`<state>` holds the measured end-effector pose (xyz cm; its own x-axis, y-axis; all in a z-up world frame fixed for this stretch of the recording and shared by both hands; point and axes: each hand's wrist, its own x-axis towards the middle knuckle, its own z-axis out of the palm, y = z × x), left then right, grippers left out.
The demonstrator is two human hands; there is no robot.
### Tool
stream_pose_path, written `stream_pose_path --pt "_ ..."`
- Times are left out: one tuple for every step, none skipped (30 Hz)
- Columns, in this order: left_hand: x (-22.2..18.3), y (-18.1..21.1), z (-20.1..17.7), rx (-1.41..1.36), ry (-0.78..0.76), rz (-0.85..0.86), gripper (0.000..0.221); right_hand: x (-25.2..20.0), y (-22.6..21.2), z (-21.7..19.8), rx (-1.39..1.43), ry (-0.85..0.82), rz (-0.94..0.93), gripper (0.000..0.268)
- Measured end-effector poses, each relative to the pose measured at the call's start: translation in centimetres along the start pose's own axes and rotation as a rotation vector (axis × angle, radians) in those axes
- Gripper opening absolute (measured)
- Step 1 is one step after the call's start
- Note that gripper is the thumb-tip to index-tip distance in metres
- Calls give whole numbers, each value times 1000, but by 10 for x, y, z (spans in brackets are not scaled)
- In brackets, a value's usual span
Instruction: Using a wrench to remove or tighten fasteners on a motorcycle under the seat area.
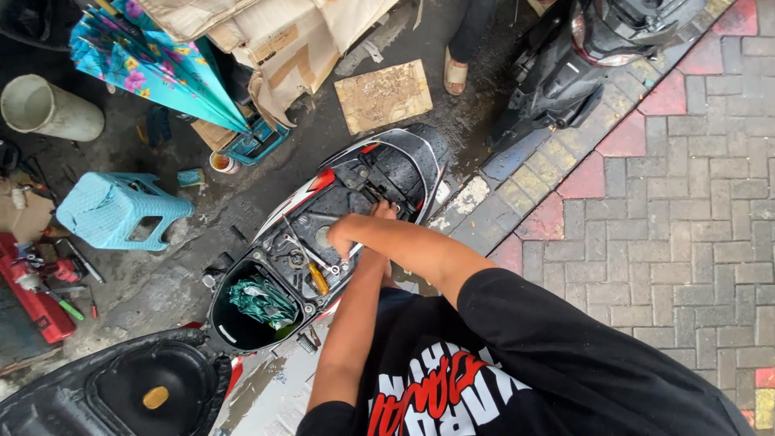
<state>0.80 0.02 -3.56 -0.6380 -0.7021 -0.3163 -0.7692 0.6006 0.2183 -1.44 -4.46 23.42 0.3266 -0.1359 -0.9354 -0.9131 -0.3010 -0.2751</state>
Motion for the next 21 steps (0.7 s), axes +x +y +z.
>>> stream_pose_path --pt "-1 -2 5 0 3 9 43 3 -2 0 -1 -1 -5 65" --pt "-2 -3 10 -1 6 18 44 6 -4 0 10 29 -23 64" --pt "0 -3 15 -4 13 28 46 7 -4 0 19 59 -38 63" --pt "2 -3 20 -7 19 38 47 12 -3 1 29 88 -53 62" --pt "5 -1 25 -11 27 49 49 16 -1 1 38 117 -66 62" --pt "9 1 30 -16 35 60 50 21 2 2 47 146 -79 61" --pt "15 -2 57 -21 41 68 52 26 5 3 56 173 -94 61" --pt "21 -6 82 -26 46 77 54 32 7 4 65 200 -110 61" --pt "36 -9 106 -33 47 85 55 38 8 8 76 223 -129 61" --pt "25 1 82 -38 41 80 55 49 10 10 88 246 -147 61" --pt "17 12 57 -6 62 90 55 59 13 13 100 272 -163 62" --pt "9 23 31 25 82 99 55 70 15 18 112 298 -179 62" --pt "-6 31 17 24 84 99 55 83 14 18 123 328 -191 63" --pt "-9 38 0 21 92 97 55 94 18 21 133 359 -204 64" --pt "-8 44 -20 19 101 92 55 104 27 24 140 388 -219 66" --pt "-11 48 -25 16 110 87 55 118 31 26 146 418 -234 67" --pt "-16 54 -30 14 110 85 56 133 33 32 162 445 -251 69" --pt "-18 61 -34 12 111 83 56 149 36 36 177 473 -269 70" --pt "-18 66 -37 13 118 86 56 134 34 34 179 476 -267 70" --pt "-17 71 -40 14 125 89 56 119 31 33 103 489 -245 79" --pt "-21 73 -43 16 126 88 57 105 24 32 28 498 -228 93"
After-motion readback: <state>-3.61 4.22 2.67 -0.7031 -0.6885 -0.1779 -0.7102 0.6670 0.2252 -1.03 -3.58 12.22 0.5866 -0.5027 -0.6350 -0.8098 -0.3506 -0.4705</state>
